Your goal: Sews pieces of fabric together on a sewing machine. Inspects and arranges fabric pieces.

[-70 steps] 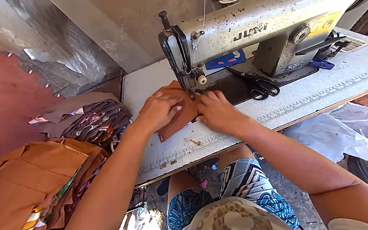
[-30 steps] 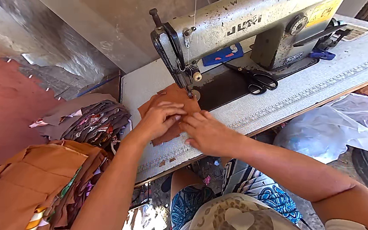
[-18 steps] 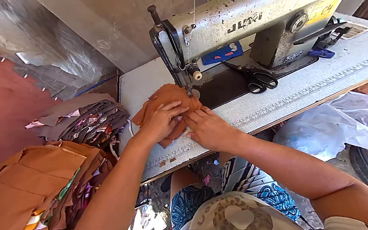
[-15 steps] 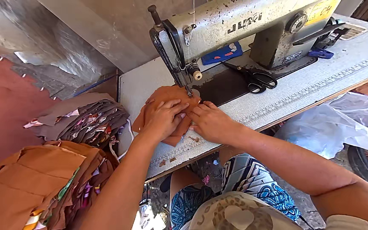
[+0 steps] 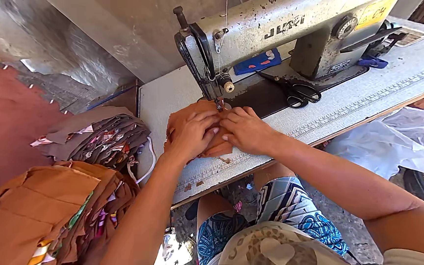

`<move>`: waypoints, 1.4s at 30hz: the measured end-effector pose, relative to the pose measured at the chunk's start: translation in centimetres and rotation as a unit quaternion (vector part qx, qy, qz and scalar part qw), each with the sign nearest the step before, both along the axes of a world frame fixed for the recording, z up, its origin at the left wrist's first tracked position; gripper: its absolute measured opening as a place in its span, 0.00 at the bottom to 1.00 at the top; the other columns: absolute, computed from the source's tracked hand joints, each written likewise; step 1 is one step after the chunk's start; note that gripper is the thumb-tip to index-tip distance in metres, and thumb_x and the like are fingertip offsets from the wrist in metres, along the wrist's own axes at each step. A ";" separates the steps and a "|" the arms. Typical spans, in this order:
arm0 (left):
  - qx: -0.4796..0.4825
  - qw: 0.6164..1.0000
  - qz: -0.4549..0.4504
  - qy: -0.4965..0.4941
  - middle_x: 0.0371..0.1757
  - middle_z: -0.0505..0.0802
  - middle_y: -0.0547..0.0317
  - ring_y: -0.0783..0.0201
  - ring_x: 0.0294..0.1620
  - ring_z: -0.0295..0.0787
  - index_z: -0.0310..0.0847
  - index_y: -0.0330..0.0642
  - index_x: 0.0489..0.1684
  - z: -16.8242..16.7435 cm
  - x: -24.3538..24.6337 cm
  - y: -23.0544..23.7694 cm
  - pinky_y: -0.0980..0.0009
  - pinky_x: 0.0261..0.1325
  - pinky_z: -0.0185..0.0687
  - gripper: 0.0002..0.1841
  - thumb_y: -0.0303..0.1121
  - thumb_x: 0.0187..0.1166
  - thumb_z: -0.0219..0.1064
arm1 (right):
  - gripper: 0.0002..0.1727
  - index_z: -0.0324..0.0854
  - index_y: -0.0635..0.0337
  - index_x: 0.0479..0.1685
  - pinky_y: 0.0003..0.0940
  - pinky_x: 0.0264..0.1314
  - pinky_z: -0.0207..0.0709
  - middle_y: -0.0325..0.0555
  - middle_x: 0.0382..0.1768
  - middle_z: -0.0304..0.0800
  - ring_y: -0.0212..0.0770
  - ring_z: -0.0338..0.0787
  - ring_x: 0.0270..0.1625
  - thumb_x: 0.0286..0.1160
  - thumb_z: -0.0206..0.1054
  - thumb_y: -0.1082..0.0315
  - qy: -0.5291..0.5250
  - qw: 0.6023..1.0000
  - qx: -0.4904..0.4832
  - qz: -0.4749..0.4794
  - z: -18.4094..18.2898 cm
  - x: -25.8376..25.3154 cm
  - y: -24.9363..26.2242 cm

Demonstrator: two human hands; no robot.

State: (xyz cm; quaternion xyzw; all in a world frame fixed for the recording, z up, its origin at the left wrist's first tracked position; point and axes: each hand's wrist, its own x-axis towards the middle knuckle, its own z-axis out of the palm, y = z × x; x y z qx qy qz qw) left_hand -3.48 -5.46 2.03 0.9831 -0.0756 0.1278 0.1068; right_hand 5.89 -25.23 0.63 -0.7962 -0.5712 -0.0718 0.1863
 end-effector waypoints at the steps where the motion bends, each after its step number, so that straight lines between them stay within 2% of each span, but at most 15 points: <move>1: -0.004 1.000 -0.027 -0.006 0.76 0.86 0.54 0.50 0.80 0.78 0.88 0.43 0.66 -0.5 -0.4 0.3 0.45 0.81 0.68 0.18 0.39 0.88 0.58 | 0.22 0.86 0.60 0.61 0.64 0.77 0.66 0.51 0.63 0.89 0.57 0.80 0.76 0.86 0.61 0.51 -0.004 1.000 -0.010 0.008 -0.2 -0.4 0.0; 4: -0.009 0.999 -0.036 -0.014 0.78 0.86 0.55 0.51 0.82 0.76 0.87 0.44 0.69 -1.3 -0.8 0.7 0.47 0.85 0.64 0.21 0.42 0.90 0.54 | 0.27 0.86 0.60 0.63 0.63 0.78 0.64 0.51 0.64 0.89 0.55 0.80 0.76 0.87 0.58 0.46 -0.010 0.999 -0.041 0.000 0.3 -0.9 0.0; 8: -0.020 1.000 -0.001 -0.003 0.79 0.85 0.54 0.49 0.83 0.75 0.85 0.44 0.72 -1.2 -0.6 0.2 0.43 0.84 0.63 0.21 0.41 0.91 0.54 | 0.30 0.84 0.65 0.68 0.68 0.80 0.61 0.55 0.69 0.87 0.58 0.80 0.78 0.88 0.56 0.46 -0.014 0.998 -0.050 -0.019 0.6 -0.7 0.3; 15: -0.019 0.994 0.087 0.059 0.79 0.83 0.53 0.41 0.80 0.74 0.81 0.48 0.78 0.0 0.5 -0.8 0.31 0.70 0.67 0.22 0.44 0.93 0.53 | 0.31 0.78 0.58 0.78 0.70 0.81 0.56 0.54 0.76 0.80 0.61 0.71 0.83 0.92 0.50 0.45 -0.001 0.990 -0.118 -0.080 1.0 1.6 0.7; 17: -0.011 0.992 0.101 0.078 0.76 0.84 0.51 0.40 0.78 0.74 0.80 0.49 0.79 0.5 0.7 -0.8 0.28 0.70 0.65 0.22 0.44 0.94 0.51 | 0.28 0.82 0.62 0.72 0.71 0.82 0.56 0.58 0.72 0.81 0.64 0.72 0.81 0.91 0.53 0.48 -0.009 0.991 -0.089 -0.099 1.0 1.2 0.9; 19: 0.003 0.988 0.114 0.103 0.74 0.85 0.49 0.40 0.78 0.73 0.81 0.53 0.79 1.1 1.1 -0.6 0.28 0.72 0.62 0.23 0.44 0.94 0.48 | 0.20 0.88 0.64 0.54 0.70 0.75 0.65 0.59 0.59 0.88 0.64 0.81 0.72 0.85 0.60 0.56 -0.062 0.996 0.017 -0.057 0.4 0.2 0.9; 20: 0.009 0.987 0.116 0.108 0.72 0.85 0.48 0.41 0.79 0.73 0.81 0.53 0.78 1.4 1.3 -0.5 0.29 0.72 0.62 0.22 0.43 0.94 0.48 | 0.17 0.89 0.61 0.47 0.65 0.71 0.70 0.55 0.53 0.91 0.60 0.84 0.68 0.82 0.61 0.57 -0.085 0.995 0.061 -0.010 -0.1 -0.5 0.9; 23: 0.042 0.984 0.124 0.117 0.71 0.86 0.46 0.41 0.81 0.73 0.82 0.54 0.78 1.6 1.7 -0.2 0.32 0.73 0.64 0.22 0.42 0.94 0.49 | 0.20 0.89 0.56 0.50 0.55 0.73 0.74 0.46 0.50 0.91 0.50 0.86 0.66 0.85 0.58 0.51 -0.072 0.989 0.049 0.116 -0.8 -1.7 0.9; 26: 0.069 0.983 0.128 0.112 0.70 0.87 0.43 0.40 0.79 0.75 0.83 0.50 0.76 1.7 1.8 -0.2 0.31 0.72 0.64 0.21 0.41 0.92 0.54 | 0.24 0.89 0.58 0.45 0.59 0.69 0.74 0.48 0.46 0.92 0.51 0.90 0.60 0.85 0.56 0.48 -0.058 0.994 0.043 0.088 -0.3 -1.2 0.5; 28: 0.086 0.980 0.140 0.113 0.70 0.87 0.42 0.41 0.75 0.79 0.83 0.47 0.76 1.9 1.7 -0.4 0.33 0.70 0.66 0.22 0.45 0.91 0.57 | 0.24 0.89 0.60 0.45 0.63 0.70 0.71 0.50 0.47 0.92 0.54 0.88 0.61 0.86 0.57 0.48 -0.059 0.997 0.031 0.041 0.2 -0.7 0.2; 30: 0.106 0.977 0.155 0.101 0.69 0.88 0.42 0.41 0.69 0.84 0.84 0.45 0.73 1.6 1.6 -0.5 0.34 0.67 0.70 0.23 0.48 0.90 0.58 | 0.22 0.87 0.60 0.48 0.64 0.73 0.69 0.50 0.49 0.90 0.55 0.86 0.64 0.84 0.58 0.49 -0.072 0.996 0.034 0.035 0.1 -1.0 0.3; 33: 0.109 0.972 0.192 0.085 0.61 0.90 0.39 0.38 0.61 0.88 0.86 0.41 0.68 1.4 1.6 -0.8 0.34 0.61 0.75 0.26 0.53 0.88 0.59 | 0.26 0.85 0.55 0.60 0.59 0.78 0.68 0.47 0.58 0.90 0.50 0.85 0.70 0.85 0.57 0.44 -0.066 0.994 0.016 0.087 -0.7 -2.3 0.6; 36: 0.050 0.992 0.111 -0.026 0.60 0.89 0.40 0.37 0.64 0.85 0.87 0.39 0.62 0.0 1.3 0.5 0.33 0.65 0.71 0.19 0.44 0.83 0.68 | 0.25 0.87 0.57 0.53 0.62 0.77 0.67 0.47 0.54 0.90 0.51 0.86 0.67 0.87 0.55 0.45 -0.070 0.994 -0.001 0.082 -0.3 -2.2 0.4; 39: -0.022 0.999 -0.007 -0.039 0.68 0.91 0.48 0.43 0.72 0.84 0.90 0.41 0.61 -0.3 0.7 1.5 0.39 0.76 0.71 0.14 0.26 0.84 0.63 | 0.24 0.89 0.57 0.48 0.68 0.73 0.67 0.48 0.49 0.91 0.54 0.88 0.61 0.86 0.57 0.47 -0.088 0.994 0.016 0.057 0.1 -0.8 0.1; 42: -0.030 0.999 -0.020 -0.011 0.69 0.90 0.49 0.44 0.75 0.82 0.88 0.41 0.66 -0.5 0.0 2.1 0.44 0.77 0.72 0.16 0.27 0.86 0.58 | 0.24 0.89 0.59 0.51 0.73 0.81 0.58 0.51 0.55 0.91 0.58 0.85 0.69 0.86 0.59 0.47 -0.074 0.997 -0.005 0.014 1.1 -0.7 0.1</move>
